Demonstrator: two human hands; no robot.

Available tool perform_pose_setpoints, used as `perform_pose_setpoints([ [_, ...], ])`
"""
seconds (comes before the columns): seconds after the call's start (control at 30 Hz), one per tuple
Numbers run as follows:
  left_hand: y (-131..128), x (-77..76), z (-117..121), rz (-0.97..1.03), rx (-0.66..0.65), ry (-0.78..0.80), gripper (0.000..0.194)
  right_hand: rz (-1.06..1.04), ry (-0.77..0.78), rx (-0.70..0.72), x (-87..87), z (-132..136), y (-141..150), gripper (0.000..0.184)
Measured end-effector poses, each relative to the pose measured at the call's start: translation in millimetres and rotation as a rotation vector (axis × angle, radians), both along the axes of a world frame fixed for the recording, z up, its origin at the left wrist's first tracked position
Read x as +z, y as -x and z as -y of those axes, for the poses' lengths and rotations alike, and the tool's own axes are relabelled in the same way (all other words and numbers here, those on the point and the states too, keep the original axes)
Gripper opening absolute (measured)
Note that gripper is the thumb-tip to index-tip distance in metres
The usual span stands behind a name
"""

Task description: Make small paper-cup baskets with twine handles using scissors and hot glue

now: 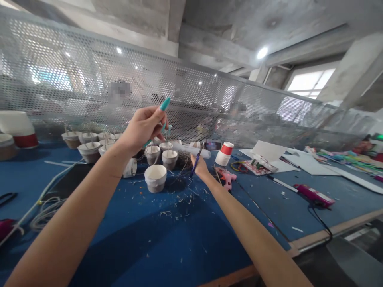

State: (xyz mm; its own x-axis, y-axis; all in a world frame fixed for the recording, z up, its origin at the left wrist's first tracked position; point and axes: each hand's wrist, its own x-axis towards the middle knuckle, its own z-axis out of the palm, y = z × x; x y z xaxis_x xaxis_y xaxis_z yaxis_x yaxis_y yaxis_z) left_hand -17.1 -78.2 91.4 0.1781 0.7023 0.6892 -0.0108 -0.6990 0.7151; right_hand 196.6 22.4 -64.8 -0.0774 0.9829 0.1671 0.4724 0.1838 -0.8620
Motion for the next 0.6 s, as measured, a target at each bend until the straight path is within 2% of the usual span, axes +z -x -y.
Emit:
perform_pose_setpoints([
  [0.07, 7.2, 3.7, 4.0, 0.009, 0.040, -0.064, 0.033, 0.117, 0.026, -0.133, 13.3, -10.4, 5.3, 0.031],
  [0.13, 12.5, 6.8, 7.7, -0.005, 0.069, -0.104, 0.032, 0.224, 0.053, -0.209, 24.2, -16.5, 8.1, 0.031],
  [0.3, 13.0, 9.3, 10.1, -0.094, 0.128, -0.119, 0.032, 0.414, 0.060, -0.281, 32.5, -7.0, 6.2, 0.032],
  [0.43, 6.0, 5.3, 5.1, -0.166, 0.100, -0.070, 0.031, 0.456, -0.046, -0.216, 35.6, 15.2, 4.5, 0.024],
  [0.6, -9.4, -11.2, -10.2, -0.053, -0.126, 0.118, 0.023, 0.388, -0.272, 0.067, 54.0, 56.7, 17.7, 0.041],
])
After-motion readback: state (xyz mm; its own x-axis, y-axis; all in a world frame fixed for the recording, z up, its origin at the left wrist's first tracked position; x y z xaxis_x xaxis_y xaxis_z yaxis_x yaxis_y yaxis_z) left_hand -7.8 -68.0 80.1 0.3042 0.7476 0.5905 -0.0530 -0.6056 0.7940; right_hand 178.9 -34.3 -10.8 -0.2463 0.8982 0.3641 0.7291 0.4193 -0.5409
